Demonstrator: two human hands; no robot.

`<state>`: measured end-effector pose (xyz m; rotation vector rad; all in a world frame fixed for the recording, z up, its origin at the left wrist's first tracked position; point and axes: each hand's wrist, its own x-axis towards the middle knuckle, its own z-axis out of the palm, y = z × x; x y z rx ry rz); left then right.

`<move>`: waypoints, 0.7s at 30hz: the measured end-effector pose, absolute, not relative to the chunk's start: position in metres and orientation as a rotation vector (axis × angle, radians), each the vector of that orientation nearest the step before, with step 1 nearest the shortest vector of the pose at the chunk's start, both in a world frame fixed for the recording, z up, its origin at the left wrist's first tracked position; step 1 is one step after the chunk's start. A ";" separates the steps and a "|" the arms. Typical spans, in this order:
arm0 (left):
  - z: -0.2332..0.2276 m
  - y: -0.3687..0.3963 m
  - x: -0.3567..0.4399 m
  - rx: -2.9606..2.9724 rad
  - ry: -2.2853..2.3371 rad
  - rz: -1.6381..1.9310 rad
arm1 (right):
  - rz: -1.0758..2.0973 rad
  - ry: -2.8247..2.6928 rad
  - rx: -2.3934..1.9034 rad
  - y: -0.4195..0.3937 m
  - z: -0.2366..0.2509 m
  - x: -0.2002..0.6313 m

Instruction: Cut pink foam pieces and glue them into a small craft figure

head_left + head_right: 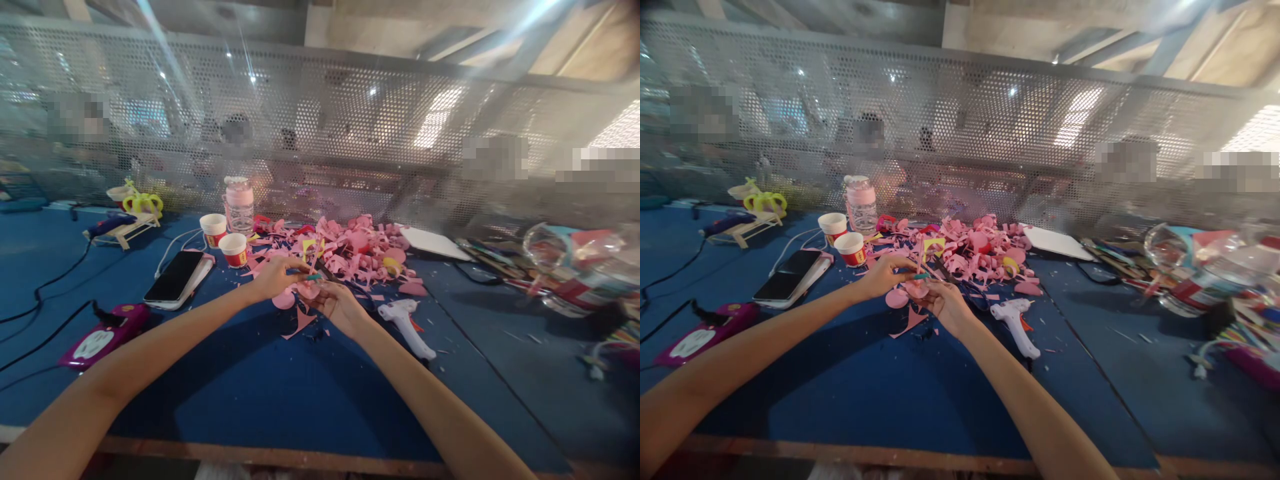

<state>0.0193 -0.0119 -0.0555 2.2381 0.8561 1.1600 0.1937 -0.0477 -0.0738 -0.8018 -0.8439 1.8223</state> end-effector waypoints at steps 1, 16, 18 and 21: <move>-0.056 -0.012 0.019 2.240 0.855 1.163 | 1.807 -0.846 -0.807 -0.048 -0.074 0.194; -0.059 -0.015 0.021 2.292 0.768 1.135 | 1.744 -1.006 -0.821 -0.046 -0.078 0.193; -0.060 -0.015 0.021 2.310 0.746 1.125 | 1.732 -1.016 -0.821 -0.046 -0.080 0.194; -0.062 -0.014 0.021 2.357 0.726 1.110 | 1.731 -0.999 -0.838 -0.045 -0.082 0.193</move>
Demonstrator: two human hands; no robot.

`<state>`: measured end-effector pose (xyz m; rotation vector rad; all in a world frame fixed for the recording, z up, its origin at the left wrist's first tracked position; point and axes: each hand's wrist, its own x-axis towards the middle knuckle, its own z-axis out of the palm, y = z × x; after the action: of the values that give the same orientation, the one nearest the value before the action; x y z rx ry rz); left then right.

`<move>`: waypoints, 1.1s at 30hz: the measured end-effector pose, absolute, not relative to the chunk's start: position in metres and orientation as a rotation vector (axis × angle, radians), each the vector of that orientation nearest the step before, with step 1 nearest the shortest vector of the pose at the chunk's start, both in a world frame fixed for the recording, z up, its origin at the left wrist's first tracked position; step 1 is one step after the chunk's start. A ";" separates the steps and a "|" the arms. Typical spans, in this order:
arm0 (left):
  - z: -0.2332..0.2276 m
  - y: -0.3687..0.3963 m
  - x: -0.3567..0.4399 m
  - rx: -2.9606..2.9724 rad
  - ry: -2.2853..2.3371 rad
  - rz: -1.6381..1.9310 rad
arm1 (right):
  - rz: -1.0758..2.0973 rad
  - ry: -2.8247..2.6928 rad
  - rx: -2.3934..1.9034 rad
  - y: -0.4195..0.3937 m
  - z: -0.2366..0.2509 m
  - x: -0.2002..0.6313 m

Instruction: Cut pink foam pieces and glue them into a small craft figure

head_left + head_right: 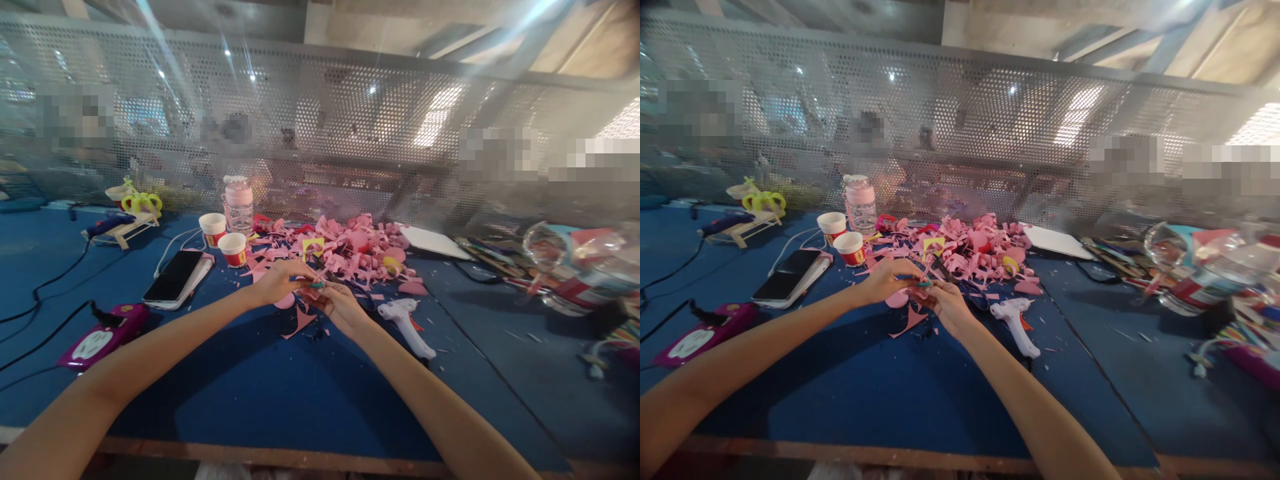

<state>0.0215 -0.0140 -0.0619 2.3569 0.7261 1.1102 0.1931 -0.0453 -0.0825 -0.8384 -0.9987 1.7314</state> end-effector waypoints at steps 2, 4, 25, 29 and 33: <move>-0.064 -0.013 0.022 2.360 0.743 1.115 | 1.726 -0.963 -0.864 -0.046 -0.082 0.192; -0.066 -0.011 0.022 2.310 0.804 1.150 | 1.736 -0.919 -0.869 -0.047 -0.079 0.192; -0.020 0.090 -0.028 2.034 2.472 0.604 | 1.712 -0.970 -0.982 -0.042 -0.094 0.191; -0.027 0.111 -0.011 2.163 2.407 0.628 | 1.734 -0.940 -0.965 -0.042 -0.094 0.192; -0.038 0.126 0.004 2.465 2.080 0.577 | 1.731 -0.946 -1.001 -0.042 -0.094 0.192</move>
<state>0.0041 0.1261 -0.0384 2.4652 2.0798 0.5773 0.1923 -0.0420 -0.0936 -1.0008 -0.9460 1.7308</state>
